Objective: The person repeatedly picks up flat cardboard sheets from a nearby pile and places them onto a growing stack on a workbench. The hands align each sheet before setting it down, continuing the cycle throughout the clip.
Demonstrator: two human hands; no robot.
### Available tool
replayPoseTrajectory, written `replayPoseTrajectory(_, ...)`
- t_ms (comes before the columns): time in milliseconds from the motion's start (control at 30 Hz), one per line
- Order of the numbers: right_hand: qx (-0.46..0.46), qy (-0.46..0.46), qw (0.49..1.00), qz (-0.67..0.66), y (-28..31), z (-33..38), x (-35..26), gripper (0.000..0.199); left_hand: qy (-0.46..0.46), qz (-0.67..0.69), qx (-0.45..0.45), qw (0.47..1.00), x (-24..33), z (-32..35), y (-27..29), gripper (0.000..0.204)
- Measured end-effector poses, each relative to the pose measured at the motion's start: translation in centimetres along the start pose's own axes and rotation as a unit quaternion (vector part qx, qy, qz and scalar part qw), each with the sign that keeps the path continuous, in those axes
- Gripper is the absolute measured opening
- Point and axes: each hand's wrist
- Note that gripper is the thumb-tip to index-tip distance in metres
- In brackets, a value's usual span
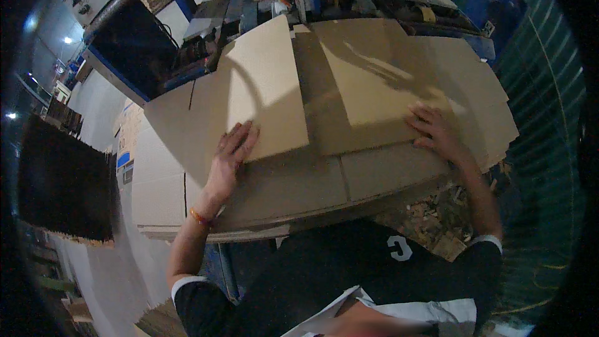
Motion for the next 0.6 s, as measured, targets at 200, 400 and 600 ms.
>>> replayPoseTrajectory(200,-0.007,-0.038,0.999,-0.009,-2.1,-7.8,5.9,0.049,-0.034,-0.026,0.098,0.994,-5.3,-7.7,-2.1,0.059)
replayPoseTrajectory(400,-0.054,-0.218,0.958,-0.177,-4.0,-14.0,7.8,0.047,0.039,-0.158,0.129,0.978,-9.7,-13.4,-3.1,0.057)
replayPoseTrajectory(600,-0.056,-0.194,0.979,0.034,-2.2,-13.2,3.3,0.056,0.005,-0.120,0.176,0.977,-10.1,-10.4,-1.6,0.066)
Point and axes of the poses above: each hand's wrist, its own z-axis away from the middle knuckle, its own y-axis out of the back of the hand, x = y × z, and after that the axes turned 10 degrees about z, right-handed
